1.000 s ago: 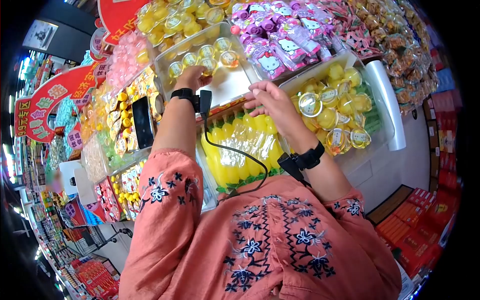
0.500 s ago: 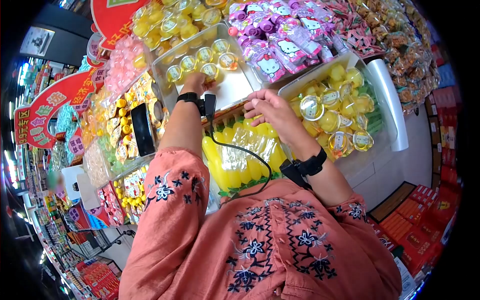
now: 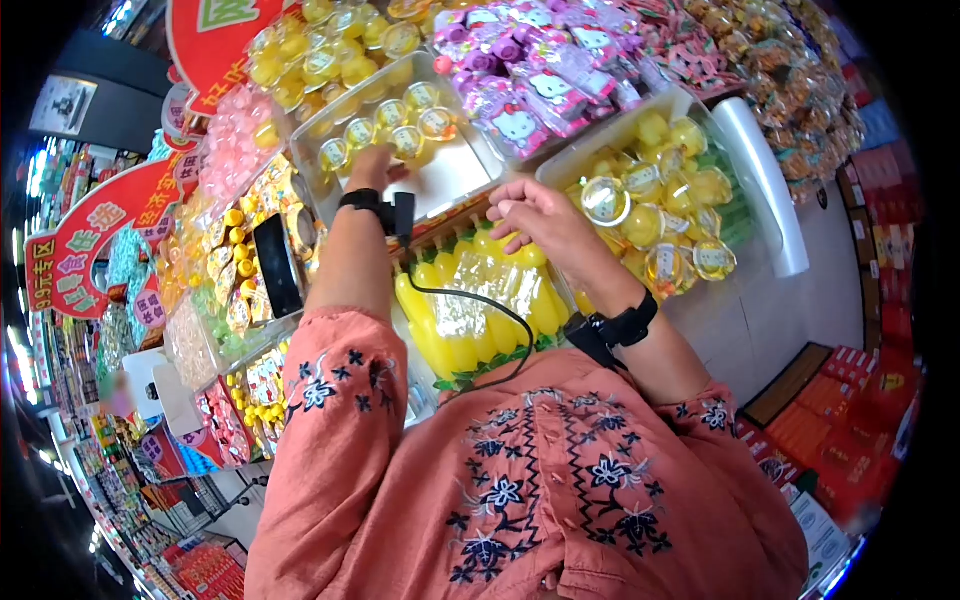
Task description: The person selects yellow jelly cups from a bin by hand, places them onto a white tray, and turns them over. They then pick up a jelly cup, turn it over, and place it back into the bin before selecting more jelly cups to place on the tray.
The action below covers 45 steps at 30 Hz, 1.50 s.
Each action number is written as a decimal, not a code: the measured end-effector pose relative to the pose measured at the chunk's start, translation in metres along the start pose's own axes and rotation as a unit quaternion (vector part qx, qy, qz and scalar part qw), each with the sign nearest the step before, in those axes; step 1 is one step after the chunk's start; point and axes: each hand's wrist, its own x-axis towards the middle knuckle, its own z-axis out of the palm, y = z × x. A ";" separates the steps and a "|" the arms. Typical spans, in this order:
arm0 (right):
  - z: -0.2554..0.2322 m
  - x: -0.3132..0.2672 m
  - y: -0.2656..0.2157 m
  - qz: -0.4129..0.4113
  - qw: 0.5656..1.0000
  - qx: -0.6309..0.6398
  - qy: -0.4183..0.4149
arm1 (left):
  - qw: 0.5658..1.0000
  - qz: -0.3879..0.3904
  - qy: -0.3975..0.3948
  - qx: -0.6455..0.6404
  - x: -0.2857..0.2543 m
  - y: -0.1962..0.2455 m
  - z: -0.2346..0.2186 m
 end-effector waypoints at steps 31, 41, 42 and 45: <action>-0.139 -0.028 -0.007 -0.023 0.863 -0.456 0.218 | 0.986 0.118 -0.108 -0.050 -0.251 -0.024 0.052; -0.114 -0.063 -0.043 -0.097 0.950 -0.231 0.184 | 0.980 0.120 -0.157 -0.031 -0.258 -0.026 0.063; -0.108 -0.066 -0.048 -0.098 0.963 -0.186 0.167 | 0.978 0.121 -0.168 -0.038 -0.261 -0.024 0.066; -0.086 -0.073 -0.057 -0.090 0.981 -0.108 0.132 | 0.972 0.124 -0.190 -0.051 -0.280 -0.012 0.081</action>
